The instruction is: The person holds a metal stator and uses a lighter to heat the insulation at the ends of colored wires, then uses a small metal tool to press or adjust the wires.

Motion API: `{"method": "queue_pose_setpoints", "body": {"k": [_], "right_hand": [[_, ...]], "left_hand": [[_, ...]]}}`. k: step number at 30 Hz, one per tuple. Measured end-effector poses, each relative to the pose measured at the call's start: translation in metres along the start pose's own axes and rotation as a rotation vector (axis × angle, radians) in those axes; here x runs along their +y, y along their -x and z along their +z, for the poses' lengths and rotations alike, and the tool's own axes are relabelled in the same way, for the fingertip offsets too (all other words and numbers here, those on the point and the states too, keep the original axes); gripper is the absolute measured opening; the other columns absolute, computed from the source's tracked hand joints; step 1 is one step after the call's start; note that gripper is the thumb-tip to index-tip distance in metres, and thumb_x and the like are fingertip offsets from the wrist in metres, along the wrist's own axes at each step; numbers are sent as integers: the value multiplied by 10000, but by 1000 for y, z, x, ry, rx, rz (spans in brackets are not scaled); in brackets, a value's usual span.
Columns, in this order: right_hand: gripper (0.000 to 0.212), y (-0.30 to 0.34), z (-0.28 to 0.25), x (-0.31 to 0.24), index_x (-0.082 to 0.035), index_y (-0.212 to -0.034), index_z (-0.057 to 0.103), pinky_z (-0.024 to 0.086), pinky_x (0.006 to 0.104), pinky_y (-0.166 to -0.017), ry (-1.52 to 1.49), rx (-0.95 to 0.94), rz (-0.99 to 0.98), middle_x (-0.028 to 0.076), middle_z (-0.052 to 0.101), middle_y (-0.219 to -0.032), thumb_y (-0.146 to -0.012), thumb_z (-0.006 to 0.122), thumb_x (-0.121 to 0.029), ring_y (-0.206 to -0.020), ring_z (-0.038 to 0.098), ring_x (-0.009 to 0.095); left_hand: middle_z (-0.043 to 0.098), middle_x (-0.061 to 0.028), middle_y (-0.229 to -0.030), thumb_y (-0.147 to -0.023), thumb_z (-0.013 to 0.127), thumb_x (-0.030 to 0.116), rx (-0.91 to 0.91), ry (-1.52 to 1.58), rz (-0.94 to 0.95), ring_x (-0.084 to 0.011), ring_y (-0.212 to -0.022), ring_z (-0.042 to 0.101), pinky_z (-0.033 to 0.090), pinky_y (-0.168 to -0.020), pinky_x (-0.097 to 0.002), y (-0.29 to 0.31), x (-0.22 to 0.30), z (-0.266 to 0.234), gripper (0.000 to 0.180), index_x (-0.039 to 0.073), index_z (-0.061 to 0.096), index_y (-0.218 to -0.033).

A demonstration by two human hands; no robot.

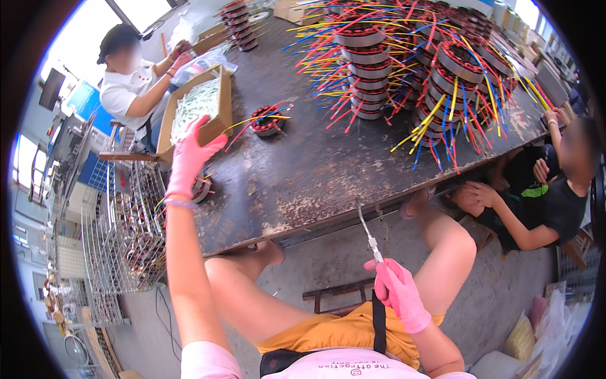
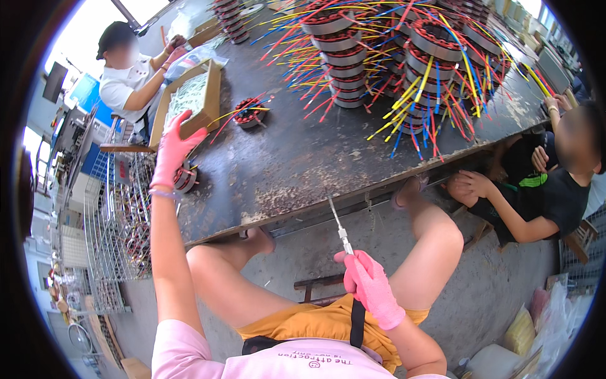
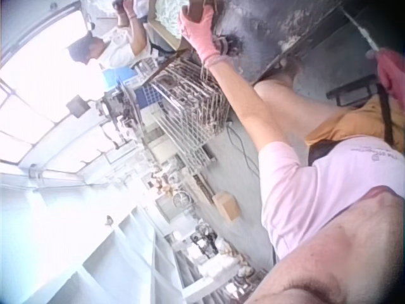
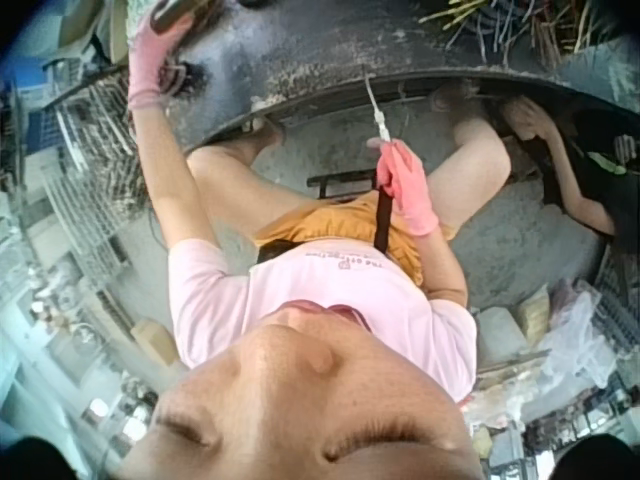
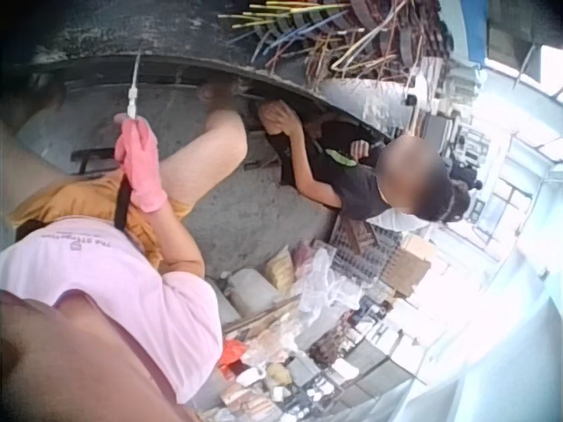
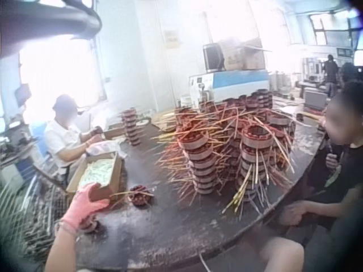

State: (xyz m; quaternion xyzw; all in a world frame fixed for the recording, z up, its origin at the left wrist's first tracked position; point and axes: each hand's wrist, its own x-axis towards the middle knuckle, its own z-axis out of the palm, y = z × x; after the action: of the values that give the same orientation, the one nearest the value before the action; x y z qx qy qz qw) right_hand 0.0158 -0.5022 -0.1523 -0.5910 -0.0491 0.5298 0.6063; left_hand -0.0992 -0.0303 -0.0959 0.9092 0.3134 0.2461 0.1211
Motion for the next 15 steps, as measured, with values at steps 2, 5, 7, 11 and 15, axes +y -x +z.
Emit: {"method": "queue_pose_setpoints", "body": {"k": [2, 5, 7, 11, 15], "right_hand": [[353, 3, 7, -7, -31, -1160, 621, 253, 208, -443, 35, 1, -2, -37, 457, -600, -1027, 520, -342, -498, 338, 38], [355, 5, 18, -10, -37, -1166, 617, 258, 206, -452, 67, -35, 3, -38, 463, -610, -1025, 519, -347, -510, 340, 35], [354, 7, 25, -10, -40, -1171, 615, 264, 205, -459, 85, -58, 16, -39, 466, -613, -1025, 518, -348, -515, 341, 32], [361, 11, 33, -7, -41, -1175, 612, 270, 202, -468, 93, -88, -17, -41, 468, -615, -1025, 512, -354, -521, 344, 29], [359, 19, 34, -8, -38, -1171, 615, 266, 201, -467, 97, -89, -35, -41, 474, -621, -1021, 509, -347, -519, 344, 28]], "left_hand": [[503, -231, -1426, -691, 876, 324, -75, -35, -21, -345, -1364, 449, 361, -1130, -399, 25, -22, -39, 864, 15, 496, -1403], [384, -247, -1525, -596, 918, 355, -311, -209, -178, -333, -1436, 357, 292, -1177, -371, 54, -60, -69, 1088, -7, 391, -1476], [430, -234, -1492, -591, 916, 354, -391, 77, -190, -327, -1406, 403, 324, -1158, -361, 66, -86, -65, 1080, 0, 402, -1473], [525, -204, -1396, -580, 914, 346, -246, -41, -200, -313, -1304, 514, 403, -1093, -366, 68, -93, -51, 1041, -5, 447, -1442], [573, -180, -1304, -587, 904, 342, -134, -94, -134, -310, -1229, 560, 435, -1060, -374, 72, -71, -52, 959, -7, 503, -1386]]}}
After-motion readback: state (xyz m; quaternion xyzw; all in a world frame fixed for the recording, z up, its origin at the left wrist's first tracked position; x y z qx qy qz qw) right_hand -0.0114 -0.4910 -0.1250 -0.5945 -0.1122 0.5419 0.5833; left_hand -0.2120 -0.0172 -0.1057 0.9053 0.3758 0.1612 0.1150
